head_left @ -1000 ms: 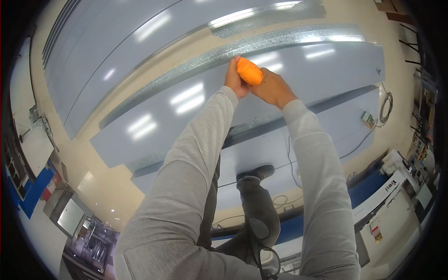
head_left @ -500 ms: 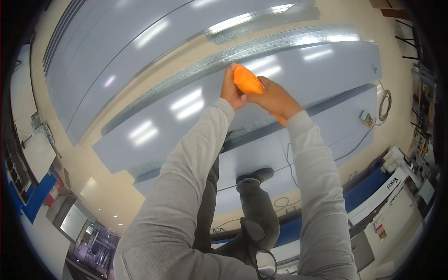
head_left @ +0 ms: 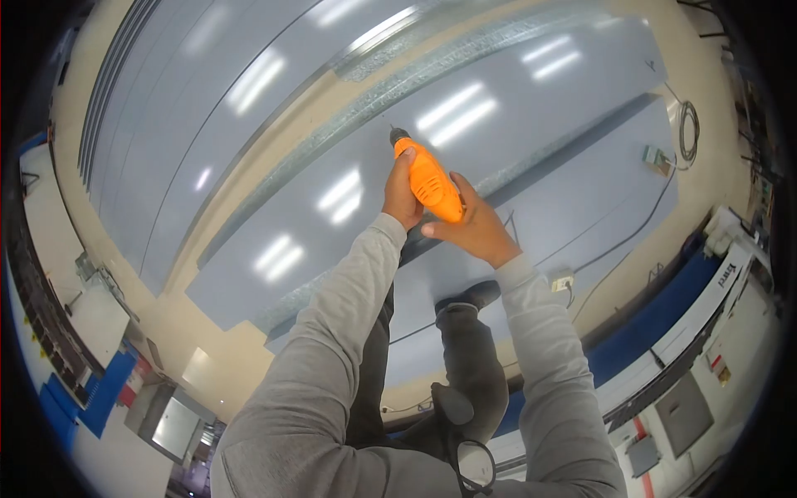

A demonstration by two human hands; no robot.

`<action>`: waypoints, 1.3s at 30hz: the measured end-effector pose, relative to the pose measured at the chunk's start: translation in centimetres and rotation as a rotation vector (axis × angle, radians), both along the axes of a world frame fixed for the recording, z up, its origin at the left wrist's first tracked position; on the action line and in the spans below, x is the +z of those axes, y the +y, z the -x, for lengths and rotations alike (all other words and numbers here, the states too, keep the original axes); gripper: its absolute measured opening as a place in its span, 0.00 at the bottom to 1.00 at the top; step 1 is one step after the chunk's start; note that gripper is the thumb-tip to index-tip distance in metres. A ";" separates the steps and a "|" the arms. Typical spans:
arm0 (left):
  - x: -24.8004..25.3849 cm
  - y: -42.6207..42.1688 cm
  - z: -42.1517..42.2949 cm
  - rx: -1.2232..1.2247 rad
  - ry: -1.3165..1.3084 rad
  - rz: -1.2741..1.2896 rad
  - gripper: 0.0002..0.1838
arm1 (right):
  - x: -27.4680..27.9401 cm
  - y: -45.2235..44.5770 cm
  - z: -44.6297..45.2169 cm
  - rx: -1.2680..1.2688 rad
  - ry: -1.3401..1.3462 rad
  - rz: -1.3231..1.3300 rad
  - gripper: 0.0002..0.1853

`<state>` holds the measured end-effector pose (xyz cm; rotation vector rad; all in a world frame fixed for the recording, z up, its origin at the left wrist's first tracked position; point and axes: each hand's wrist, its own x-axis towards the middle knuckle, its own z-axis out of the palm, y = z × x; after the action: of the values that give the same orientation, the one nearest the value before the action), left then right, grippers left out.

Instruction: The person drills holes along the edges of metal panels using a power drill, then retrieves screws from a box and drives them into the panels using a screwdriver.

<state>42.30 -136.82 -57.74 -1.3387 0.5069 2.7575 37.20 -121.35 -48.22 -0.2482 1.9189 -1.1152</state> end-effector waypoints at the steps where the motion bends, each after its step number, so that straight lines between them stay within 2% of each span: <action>1: -0.1 0.4 0.1 -0.009 0.019 0.030 0.27 | -0.2 0.4 -0.5 0.013 0.021 -0.010 0.59; 4: -1.2 1.8 -0.1 -0.060 0.062 0.119 0.24 | -0.6 1.7 -1.4 -0.048 -0.062 -0.111 0.58; 8: -1.3 3.0 -0.3 -0.187 0.048 0.287 0.23 | -1.0 3.5 -3.7 -0.195 -0.035 -0.015 0.57; 10: 0.0 3.8 0.2 -0.277 -0.020 0.462 0.24 | -2.1 5.2 -5.4 -0.243 0.019 0.050 0.57; 13: 1.2 5.0 0.8 -0.450 -0.158 0.717 0.27 | -2.3 9.7 -8.9 -0.191 0.195 -0.066 0.56; 14: 1.2 5.2 1.3 -0.511 -0.206 0.804 0.29 | -1.9 11.5 -10.4 -0.182 0.147 -0.097 0.56; 17: 1.3 5.5 2.1 -0.755 -0.387 1.036 0.34 | 1.2 16.3 -16.7 -0.178 -0.009 -0.214 0.53; 18: 0.5 5.6 2.3 -0.790 -0.427 1.071 0.35 | 2.5 17.8 -18.9 -0.118 0.024 -0.286 0.51; 21: -4.2 6.0 1.9 -0.930 -0.604 1.244 0.39 | 6.5 22.4 -25.8 -0.079 0.077 -0.367 0.47; 24: -8.6 6.3 1.5 -0.959 -0.744 1.361 0.41 | 11.6 25.2 -31.6 -0.085 0.075 -0.495 0.45; 26: -8.8 6.5 2.1 -1.003 -0.805 1.370 0.45 | 14.5 25.4 -33.8 -0.105 0.028 -0.577 0.44; 29: -9.0 7.1 2.6 -1.002 -0.836 1.318 0.47 | 14.7 25.4 -36.1 -0.276 0.070 -0.575 0.42; 39: -11.8 7.3 3.2 -0.888 -0.890 1.266 0.50 | 13.9 26.7 -36.3 -0.490 0.056 -0.503 0.33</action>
<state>39.08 -129.48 -69.52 -1.5860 2.1269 0.8276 73.50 -94.67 -34.32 0.4950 2.3036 -0.8824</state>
